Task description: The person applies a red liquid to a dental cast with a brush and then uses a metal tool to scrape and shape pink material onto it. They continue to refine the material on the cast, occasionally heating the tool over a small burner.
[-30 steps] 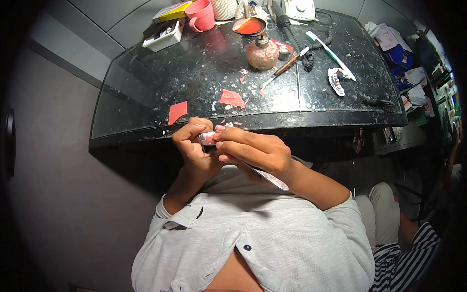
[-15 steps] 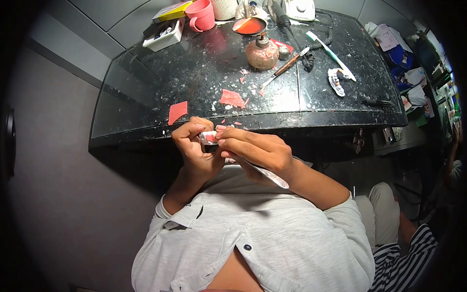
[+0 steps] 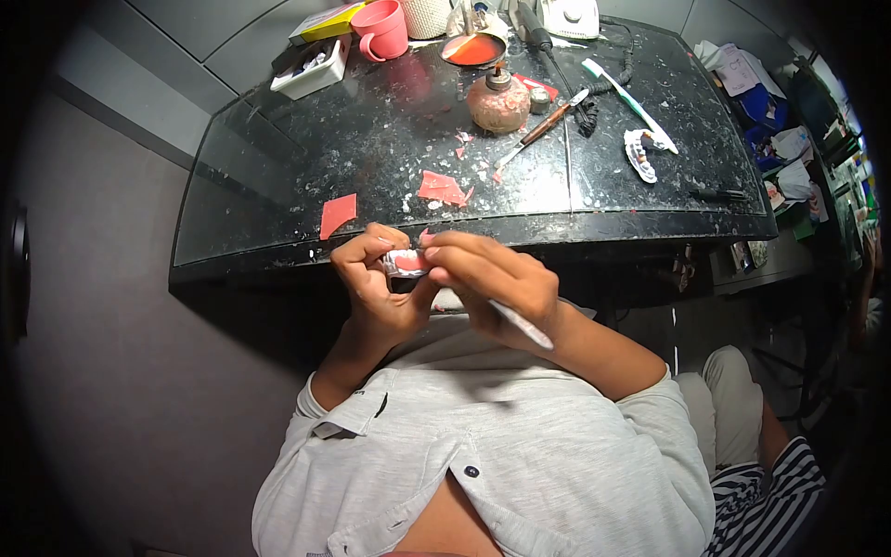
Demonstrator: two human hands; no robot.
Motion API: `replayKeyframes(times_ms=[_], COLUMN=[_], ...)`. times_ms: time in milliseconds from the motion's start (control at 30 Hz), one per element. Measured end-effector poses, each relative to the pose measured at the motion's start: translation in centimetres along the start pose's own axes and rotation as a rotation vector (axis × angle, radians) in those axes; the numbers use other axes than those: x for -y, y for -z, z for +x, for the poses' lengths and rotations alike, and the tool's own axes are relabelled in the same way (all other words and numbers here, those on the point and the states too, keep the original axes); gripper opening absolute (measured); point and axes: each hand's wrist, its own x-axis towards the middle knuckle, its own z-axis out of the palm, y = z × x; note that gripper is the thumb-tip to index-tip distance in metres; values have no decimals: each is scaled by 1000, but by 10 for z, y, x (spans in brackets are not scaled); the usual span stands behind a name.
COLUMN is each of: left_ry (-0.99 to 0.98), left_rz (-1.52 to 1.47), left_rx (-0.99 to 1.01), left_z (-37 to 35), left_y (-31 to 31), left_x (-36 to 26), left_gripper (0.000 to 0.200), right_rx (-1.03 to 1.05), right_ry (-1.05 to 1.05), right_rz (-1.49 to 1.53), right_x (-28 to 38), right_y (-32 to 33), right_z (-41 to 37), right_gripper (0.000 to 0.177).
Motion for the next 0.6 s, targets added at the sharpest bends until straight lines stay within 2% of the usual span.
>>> replayKeyframes(times_ms=[67,167,200,300,333,433,500,567,600], left_ry=[0,110,100,93,96,119,178,188,212], left_rz=[6,-106,-73,-49,-59,-116,-122,-106,-211], left_rx=[-2,-35,-22,9,28,40,55,55,77], left_z=[-1,2,3,3,3,5,4,0,1], left_y=[-1,-3,-2,-1,-1,-2,-2,1,2], left_x=[0,-8,-8,-10,-10,-12,-17,-12,-11], left_gripper=[63,69,72,77,79,85,83,81,81], right_rx=[-25,-259,-234,-128,-64,156,53,-8,50], right_ry=[-41,-161,-187,-105,-50,97,-100,-23,33], right_rz=[-2,397,376,380,309,61,-40,7,44], right_x=[-1,-8,-7,-9,-4,-10,-12,-16,-14], right_y=[0,-7,-2,5,6,4,1,4,5], right_z=[-1,-9,-9,-10,-2,3,-2,0,1], right_gripper=[16,19,30,38,45,49,42,30,29])
